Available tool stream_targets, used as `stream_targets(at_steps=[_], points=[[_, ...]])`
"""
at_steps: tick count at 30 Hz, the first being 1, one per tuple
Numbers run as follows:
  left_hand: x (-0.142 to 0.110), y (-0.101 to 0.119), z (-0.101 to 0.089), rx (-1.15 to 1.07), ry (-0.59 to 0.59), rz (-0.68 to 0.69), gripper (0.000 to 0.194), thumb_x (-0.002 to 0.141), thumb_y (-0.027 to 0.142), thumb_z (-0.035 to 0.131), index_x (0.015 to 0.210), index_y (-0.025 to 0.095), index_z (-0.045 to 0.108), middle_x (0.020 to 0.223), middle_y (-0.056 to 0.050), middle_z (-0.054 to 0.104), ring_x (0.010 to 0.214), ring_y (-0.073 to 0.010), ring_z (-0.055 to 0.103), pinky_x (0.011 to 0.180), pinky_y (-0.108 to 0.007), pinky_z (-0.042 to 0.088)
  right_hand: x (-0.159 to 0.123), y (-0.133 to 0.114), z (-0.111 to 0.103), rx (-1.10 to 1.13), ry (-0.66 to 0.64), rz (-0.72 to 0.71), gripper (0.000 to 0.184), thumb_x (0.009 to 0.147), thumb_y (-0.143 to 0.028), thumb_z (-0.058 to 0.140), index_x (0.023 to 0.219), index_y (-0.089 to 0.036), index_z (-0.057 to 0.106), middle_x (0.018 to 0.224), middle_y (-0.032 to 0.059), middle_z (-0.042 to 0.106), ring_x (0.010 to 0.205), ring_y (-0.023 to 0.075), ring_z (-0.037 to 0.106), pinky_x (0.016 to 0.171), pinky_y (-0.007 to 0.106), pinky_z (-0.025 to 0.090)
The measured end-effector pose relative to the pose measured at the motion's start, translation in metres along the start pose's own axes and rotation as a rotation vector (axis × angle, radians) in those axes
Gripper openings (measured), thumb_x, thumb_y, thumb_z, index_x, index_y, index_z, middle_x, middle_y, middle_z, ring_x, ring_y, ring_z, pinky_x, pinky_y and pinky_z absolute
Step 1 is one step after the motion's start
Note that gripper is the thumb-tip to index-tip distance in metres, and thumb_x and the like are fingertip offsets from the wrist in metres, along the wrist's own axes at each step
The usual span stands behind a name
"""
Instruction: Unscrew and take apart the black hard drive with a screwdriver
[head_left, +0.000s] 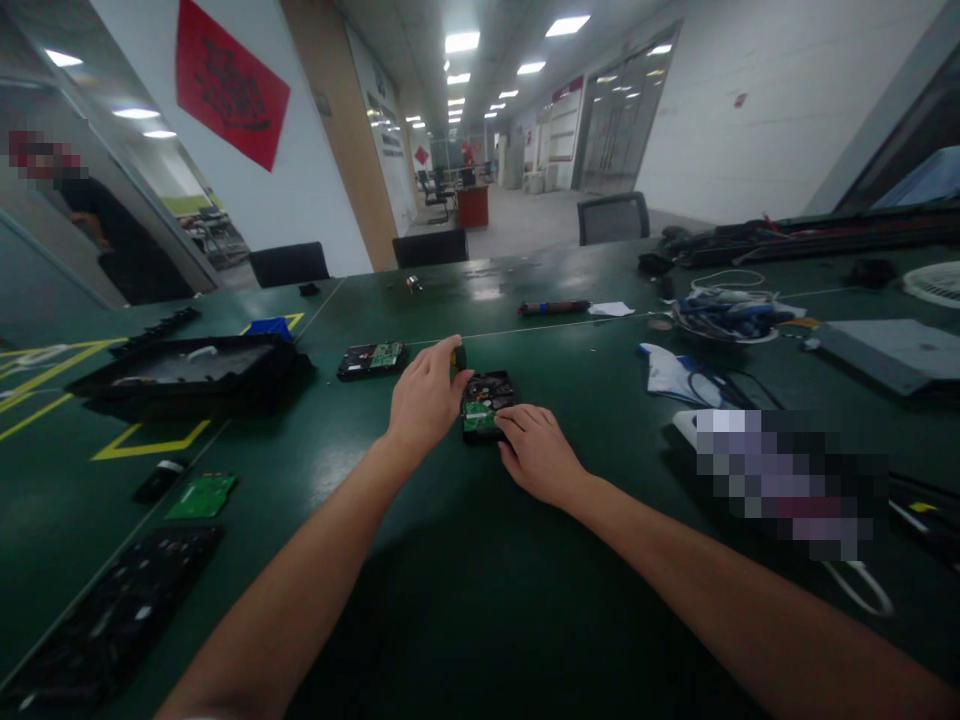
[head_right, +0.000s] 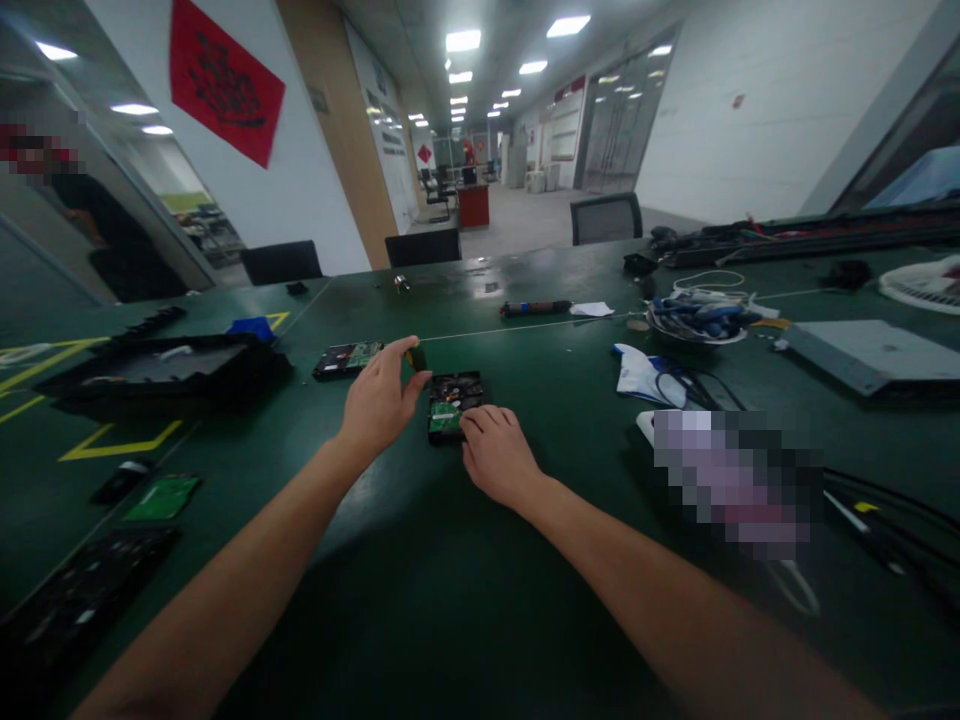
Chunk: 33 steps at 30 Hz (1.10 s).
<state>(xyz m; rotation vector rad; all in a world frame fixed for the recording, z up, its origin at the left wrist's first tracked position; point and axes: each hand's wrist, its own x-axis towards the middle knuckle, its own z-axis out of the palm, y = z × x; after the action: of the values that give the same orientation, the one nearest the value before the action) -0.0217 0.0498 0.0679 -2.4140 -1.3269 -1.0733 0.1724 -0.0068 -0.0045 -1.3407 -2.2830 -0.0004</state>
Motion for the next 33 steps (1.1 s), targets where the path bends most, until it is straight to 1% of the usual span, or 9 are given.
stream_targets(at_steps=[3,5,8,13,17,21,24,28,33], points=[[-0.001,-0.002,0.001,-0.043,-0.012,-0.071,0.047,0.095,0.033,0.072,0.134,0.017,0.051,0.127,-0.017,0.07,0.116,-0.032,0.07,0.099,-0.049,0.057,0.0,-0.001,-0.002,0.01,0.002,0.004,0.035,0.098,-0.016,0.055,0.129,-0.013,0.069,0.132,0.0168,0.068,0.125,0.0326,0.058,0.108,0.053,0.046],[-0.001,-0.001,0.0,-0.064,-0.026,-0.095,0.044,0.096,0.033,0.072,0.132,0.018,0.052,0.123,-0.015,0.07,0.111,-0.0308,0.071,0.095,-0.048,0.058,0.0,-0.002,-0.003,0.005,-0.004,0.011,0.034,0.098,-0.016,0.055,0.129,-0.013,0.069,0.132,0.0166,0.068,0.126,0.0325,0.058,0.108,0.053,0.046],[0.001,0.0,-0.004,-0.053,-0.02,-0.037,0.038,0.097,0.024,0.068,0.132,0.02,0.055,0.125,-0.013,0.069,0.116,-0.0291,0.067,0.1,-0.046,0.056,0.0,-0.002,-0.002,-0.01,-0.012,0.015,0.034,0.098,-0.017,0.055,0.129,-0.012,0.069,0.133,0.0167,0.068,0.126,0.0328,0.058,0.109,0.052,0.045],[0.002,0.001,-0.007,0.008,0.0,0.0,0.04,0.098,0.017,0.061,0.137,0.023,0.058,0.128,-0.013,0.067,0.121,-0.028,0.065,0.104,-0.044,0.054,0.0,0.0,0.001,-0.006,0.012,-0.004,0.035,0.097,-0.016,0.055,0.129,-0.014,0.069,0.132,0.0171,0.068,0.126,0.0322,0.057,0.108,0.052,0.045],[0.0,-0.001,-0.004,-0.001,-0.005,-0.009,0.044,0.098,0.02,0.065,0.141,0.02,0.053,0.134,-0.015,0.068,0.126,-0.0296,0.066,0.107,-0.046,0.053,-0.001,0.001,0.001,0.003,0.012,-0.009,0.035,0.097,-0.016,0.054,0.129,-0.013,0.069,0.132,0.0167,0.068,0.126,0.0323,0.057,0.108,0.052,0.045],[-0.001,-0.002,0.0,-0.039,-0.01,-0.112,0.049,0.093,0.035,0.076,0.132,0.019,0.052,0.124,-0.015,0.071,0.111,-0.0312,0.072,0.095,-0.046,0.058,0.0,0.001,0.0,0.011,0.015,-0.008,0.034,0.096,-0.015,0.055,0.128,-0.012,0.069,0.132,0.0171,0.068,0.125,0.0326,0.058,0.107,0.051,0.045],[0.0,-0.002,0.0,-0.063,-0.009,-0.172,0.046,0.091,0.036,0.078,0.126,0.021,0.052,0.116,-0.012,0.072,0.1,-0.0293,0.074,0.086,-0.044,0.06,0.0,0.001,0.001,0.014,0.024,-0.01,0.034,0.095,-0.014,0.056,0.127,-0.014,0.069,0.13,0.0162,0.069,0.124,0.0324,0.058,0.106,0.051,0.046],[0.002,-0.001,-0.005,-0.047,-0.008,-0.088,0.034,0.097,0.027,0.069,0.127,0.023,0.054,0.119,-0.011,0.069,0.107,-0.0272,0.07,0.092,-0.043,0.058,0.0,0.002,0.003,0.001,0.023,-0.007,0.034,0.096,-0.015,0.055,0.127,-0.015,0.069,0.13,0.0157,0.068,0.124,0.0323,0.058,0.106,0.051,0.045],[0.003,0.001,-0.009,0.03,0.026,0.005,0.033,0.099,0.017,0.059,0.132,0.022,0.06,0.125,-0.013,0.066,0.118,-0.029,0.063,0.102,-0.047,0.054,-0.001,0.001,0.001,-0.008,0.011,-0.005,0.035,0.097,-0.016,0.055,0.129,-0.014,0.069,0.132,0.0161,0.068,0.125,0.0318,0.057,0.108,0.051,0.045]])
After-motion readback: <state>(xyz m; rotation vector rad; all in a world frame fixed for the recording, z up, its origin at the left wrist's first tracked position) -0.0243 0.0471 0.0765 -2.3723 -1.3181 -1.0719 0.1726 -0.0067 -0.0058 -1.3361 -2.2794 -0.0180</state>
